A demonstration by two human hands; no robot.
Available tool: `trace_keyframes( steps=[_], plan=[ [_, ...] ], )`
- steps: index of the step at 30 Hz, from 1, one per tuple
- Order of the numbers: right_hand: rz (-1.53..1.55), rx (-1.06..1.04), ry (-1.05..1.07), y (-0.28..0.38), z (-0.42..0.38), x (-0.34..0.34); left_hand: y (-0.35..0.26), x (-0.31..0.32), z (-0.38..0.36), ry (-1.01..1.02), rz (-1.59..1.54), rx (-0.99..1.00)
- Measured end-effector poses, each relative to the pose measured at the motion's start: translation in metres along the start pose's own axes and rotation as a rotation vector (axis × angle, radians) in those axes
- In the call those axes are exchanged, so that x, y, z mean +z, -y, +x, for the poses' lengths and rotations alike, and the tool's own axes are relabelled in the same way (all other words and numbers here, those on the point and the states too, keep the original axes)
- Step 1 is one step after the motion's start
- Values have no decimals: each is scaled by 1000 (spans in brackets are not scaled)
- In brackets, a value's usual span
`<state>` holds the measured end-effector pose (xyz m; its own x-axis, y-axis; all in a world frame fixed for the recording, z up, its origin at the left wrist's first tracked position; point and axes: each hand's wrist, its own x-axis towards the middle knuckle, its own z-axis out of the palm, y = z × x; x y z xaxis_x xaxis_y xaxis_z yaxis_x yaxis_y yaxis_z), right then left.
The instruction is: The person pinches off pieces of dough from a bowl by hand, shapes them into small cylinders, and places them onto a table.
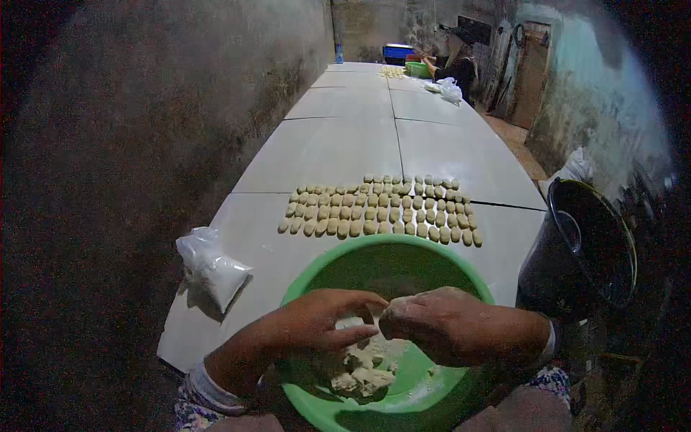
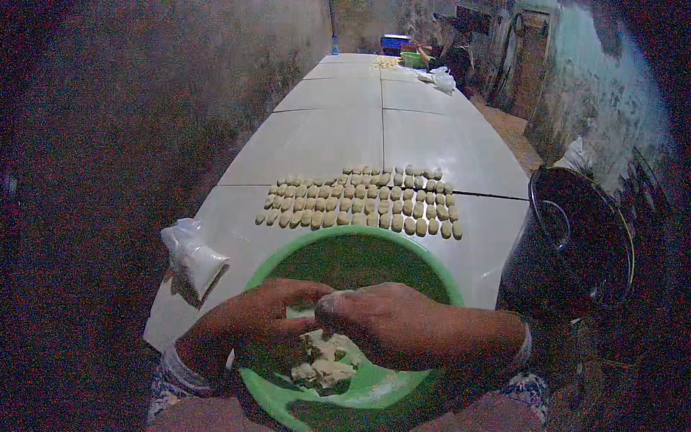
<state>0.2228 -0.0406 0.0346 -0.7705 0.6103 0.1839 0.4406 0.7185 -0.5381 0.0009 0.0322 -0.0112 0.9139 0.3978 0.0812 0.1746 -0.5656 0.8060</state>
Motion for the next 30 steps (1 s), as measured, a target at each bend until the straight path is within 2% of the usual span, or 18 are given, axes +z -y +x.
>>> trace_keyframes(
  steps=[3, 5, 6, 7, 9, 10, 11, 14, 17, 19, 21, 23, 25, 26, 27, 29, 30],
  plan=[
    [135, -64, -88, -4, 1, 5, 5, -1, -1, -55, -46, 12],
    [211, -5, 46, -5, 0, 5, 5, -2, -1, -60, -30, 42],
    [331, 184, 183, -4, 4, 3, 3, -2, -1, -24, -48, -26],
    [331, 185, 182, -4, 3, 2, 2, -2, 0, 13, -66, -95],
    [122, 25, 337, -3, 3, 1, 7, 0, 0, 17, -36, -91],
    [135, -64, 226, -6, 2, 6, 8, 1, 0, 16, -37, -90],
    [135, -64, 227, -7, 1, 5, 9, 2, -1, 16, -39, -89],
    [-126, -183, 85, -4, 0, 2, 7, 2, 0, 14, -18, -79],
    [-110, -147, 39, -1, 0, 4, 16, 2, 0, 28, -21, -65],
    [-221, -140, -21, -2, 4, 2, 15, 2, 0, 34, -9, -54],
    [-246, -252, -111, -9, 6, 2, 4, -3, 0, 24, -41, -165],
    [-314, -231, -135, -10, 3, 8, 8, -3, 0, 26, -17, -129],
    [-474, -272, -303, -9, 0, 9, 9, -2, 0, 49, -37, -179],
    [-395, -175, -198, 2, -1, 2, 7, -3, 0, 41, -7, -145],
    [-395, -175, -198, 1, 1, 2, 7, -3, 0, 41, -7, -145],
    [-381, 25, -2, -4, 5, 4, 7, -3, 0, 42, -18, -139],
    [-286, 38, 38, -12, 6, 8, 8, -3, 0, 42, -16, -139]
  ],
)
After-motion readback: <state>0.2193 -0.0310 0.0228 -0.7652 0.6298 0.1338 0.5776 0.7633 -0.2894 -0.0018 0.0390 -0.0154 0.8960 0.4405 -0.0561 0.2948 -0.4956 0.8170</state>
